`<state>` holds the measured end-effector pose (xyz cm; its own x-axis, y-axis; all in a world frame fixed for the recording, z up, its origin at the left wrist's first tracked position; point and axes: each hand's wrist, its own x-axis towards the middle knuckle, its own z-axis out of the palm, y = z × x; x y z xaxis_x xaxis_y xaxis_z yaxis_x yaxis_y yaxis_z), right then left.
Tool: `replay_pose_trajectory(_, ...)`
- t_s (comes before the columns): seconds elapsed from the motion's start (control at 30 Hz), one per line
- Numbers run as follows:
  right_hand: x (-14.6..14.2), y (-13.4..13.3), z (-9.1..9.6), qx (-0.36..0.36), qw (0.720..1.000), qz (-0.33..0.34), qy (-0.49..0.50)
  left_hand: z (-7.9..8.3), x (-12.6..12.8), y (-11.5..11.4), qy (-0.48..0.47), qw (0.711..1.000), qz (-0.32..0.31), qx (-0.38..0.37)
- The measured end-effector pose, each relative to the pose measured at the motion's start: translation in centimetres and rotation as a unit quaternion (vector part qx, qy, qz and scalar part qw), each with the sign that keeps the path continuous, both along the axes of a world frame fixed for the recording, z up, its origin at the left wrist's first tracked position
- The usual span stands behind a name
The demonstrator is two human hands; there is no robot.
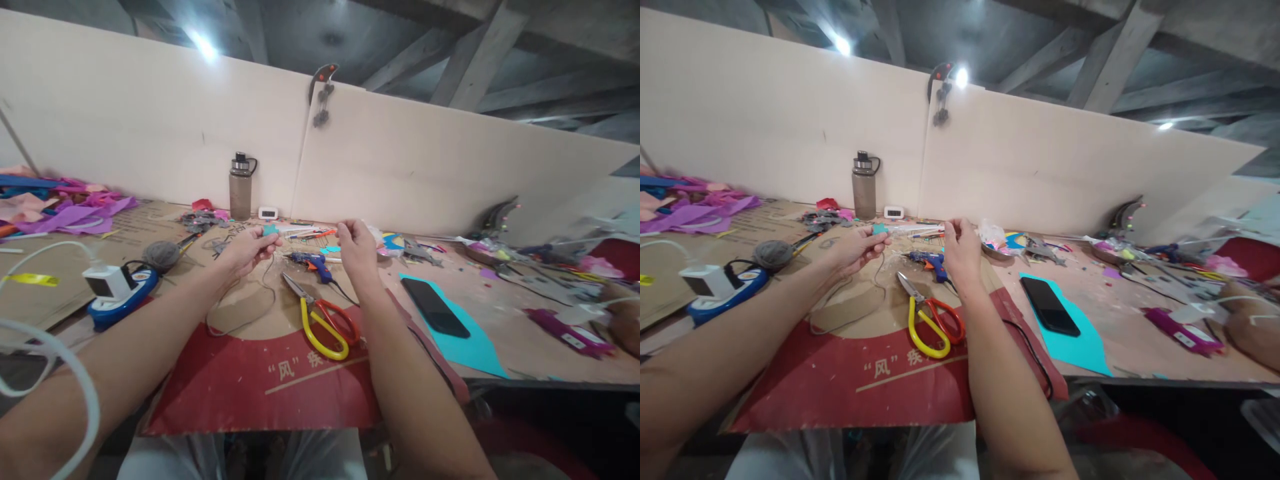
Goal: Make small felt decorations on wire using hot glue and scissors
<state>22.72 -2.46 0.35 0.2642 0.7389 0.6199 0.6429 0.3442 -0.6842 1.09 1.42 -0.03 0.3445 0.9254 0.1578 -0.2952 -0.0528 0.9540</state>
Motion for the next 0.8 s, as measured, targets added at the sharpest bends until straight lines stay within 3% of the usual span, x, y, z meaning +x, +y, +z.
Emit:
replay_pose_trajectory(0.1, 0.5, 0.3, -0.9, -0.124, 0.981, -0.078, -0.125, 0.0, -0.2, 0.5, -0.018, 0.999, 0.029, -0.016)
replay_pose_trajectory(0.2, -0.2, 0.6, -2.7, -0.290, 0.923, -0.079, -0.239, -0.1, -0.5, 0.9, -0.031, 0.999, 0.039, -0.019)
replay_pose_trajectory(0.27, -0.8, 0.9, -3.6, -0.333, 0.896, -0.065, -0.286, -0.1, -0.5, 1.0, -0.039, 0.998, 0.038, -0.020)
replay_pose_trajectory(0.4, -1.3, 1.1, -4.0, -0.354, 0.883, -0.057, -0.304, -0.1, -0.5, 0.9, -0.044, 0.998, 0.030, -0.018)
replay_pose_trajectory(0.57, -1.5, 0.5, -2.4, -0.374, 0.878, -0.067, -0.291, -0.3, -0.6, 1.0, -0.044, 0.998, 0.035, -0.016)
replay_pose_trajectory(0.8, -2.5, -0.8, -0.4, -0.344, 0.891, -0.105, -0.278, -0.1, -1.0, 1.3, -0.040, 0.999, 0.033, -0.009)
